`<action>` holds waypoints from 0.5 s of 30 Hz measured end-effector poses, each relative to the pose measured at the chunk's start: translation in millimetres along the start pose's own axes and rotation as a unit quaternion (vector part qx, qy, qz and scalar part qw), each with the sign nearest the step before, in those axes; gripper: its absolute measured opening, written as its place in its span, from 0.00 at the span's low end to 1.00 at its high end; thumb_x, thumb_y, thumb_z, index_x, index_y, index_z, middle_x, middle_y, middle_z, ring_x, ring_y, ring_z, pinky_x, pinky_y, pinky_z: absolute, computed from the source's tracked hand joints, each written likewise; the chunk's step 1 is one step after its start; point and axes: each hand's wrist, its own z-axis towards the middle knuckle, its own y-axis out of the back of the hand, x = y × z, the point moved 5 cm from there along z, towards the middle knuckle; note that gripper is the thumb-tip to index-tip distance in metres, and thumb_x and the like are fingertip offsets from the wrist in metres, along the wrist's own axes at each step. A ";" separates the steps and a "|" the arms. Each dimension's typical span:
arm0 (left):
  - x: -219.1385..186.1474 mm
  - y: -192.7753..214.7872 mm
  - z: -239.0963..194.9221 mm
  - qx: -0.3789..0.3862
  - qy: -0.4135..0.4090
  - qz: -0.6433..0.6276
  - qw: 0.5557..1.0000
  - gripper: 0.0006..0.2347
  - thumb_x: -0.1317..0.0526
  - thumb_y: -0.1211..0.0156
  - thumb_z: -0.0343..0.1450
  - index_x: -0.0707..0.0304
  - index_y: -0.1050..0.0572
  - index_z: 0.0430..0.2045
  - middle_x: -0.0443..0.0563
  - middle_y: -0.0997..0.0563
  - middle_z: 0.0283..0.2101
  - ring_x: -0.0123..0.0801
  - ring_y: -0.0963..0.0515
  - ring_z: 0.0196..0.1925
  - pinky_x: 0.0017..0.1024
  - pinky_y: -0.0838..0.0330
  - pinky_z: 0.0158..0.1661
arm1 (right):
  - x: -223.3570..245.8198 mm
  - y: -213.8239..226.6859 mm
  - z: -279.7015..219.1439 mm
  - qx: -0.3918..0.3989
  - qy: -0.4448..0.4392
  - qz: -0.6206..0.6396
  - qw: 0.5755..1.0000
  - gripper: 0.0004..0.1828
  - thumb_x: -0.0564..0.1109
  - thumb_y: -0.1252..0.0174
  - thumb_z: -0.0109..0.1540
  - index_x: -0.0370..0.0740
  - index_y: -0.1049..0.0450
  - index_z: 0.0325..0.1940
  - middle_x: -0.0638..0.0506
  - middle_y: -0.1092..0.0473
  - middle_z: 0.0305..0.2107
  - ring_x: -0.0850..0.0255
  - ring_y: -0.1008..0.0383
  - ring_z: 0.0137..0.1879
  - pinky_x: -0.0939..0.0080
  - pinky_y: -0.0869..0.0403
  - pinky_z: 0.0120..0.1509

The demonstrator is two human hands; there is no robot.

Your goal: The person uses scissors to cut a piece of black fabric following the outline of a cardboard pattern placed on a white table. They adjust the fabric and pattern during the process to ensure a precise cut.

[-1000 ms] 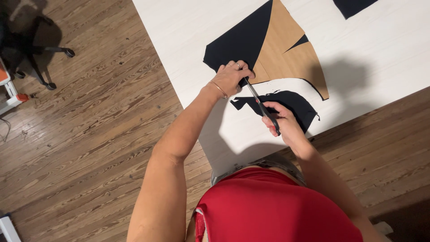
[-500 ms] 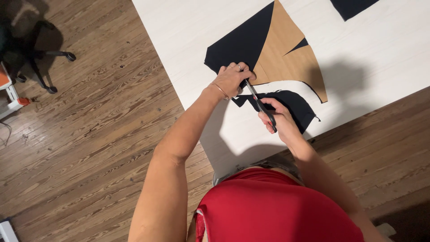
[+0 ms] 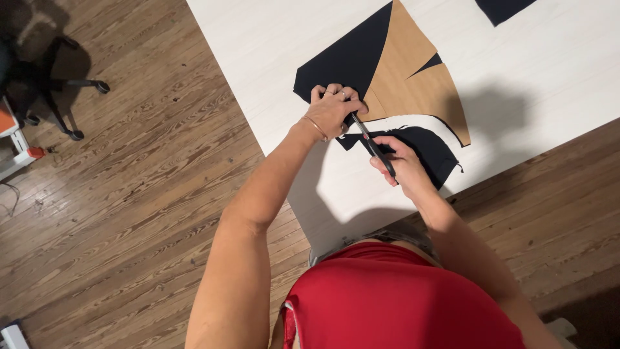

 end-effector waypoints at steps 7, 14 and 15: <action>1.1 -0.4 1.6 0.015 0.003 -0.004 1.000 0.24 0.63 0.29 0.59 0.31 0.26 0.48 0.34 0.33 0.56 0.39 0.42 0.66 0.52 0.55 0.62 | -1.9 -0.8 3.9 0.006 0.004 0.012 1.000 0.26 0.39 0.32 0.55 0.38 0.27 0.56 0.46 0.37 0.14 0.63 0.38 0.10 0.67 0.43 0.12; 3.6 3.6 -5.2 0.007 -0.018 -0.009 1.000 0.23 0.63 0.31 0.61 0.31 0.24 0.48 0.36 0.33 0.58 0.41 0.41 0.66 0.51 0.50 0.62 | 33.7 18.2 -63.5 0.095 -0.035 -0.017 0.995 0.34 0.42 0.32 0.53 0.33 0.33 0.62 0.42 0.36 0.15 0.56 0.34 0.12 0.63 0.39 0.15; 0.7 9.7 -9.6 0.000 -0.025 -0.030 0.999 0.21 0.65 0.33 0.63 0.33 0.23 0.49 0.38 0.34 0.60 0.42 0.41 0.67 0.50 0.49 0.62 | 44.2 25.8 -83.5 0.109 -0.044 -0.055 0.992 0.34 0.40 0.33 0.51 0.31 0.32 0.61 0.40 0.34 0.17 0.54 0.32 0.13 0.63 0.37 0.17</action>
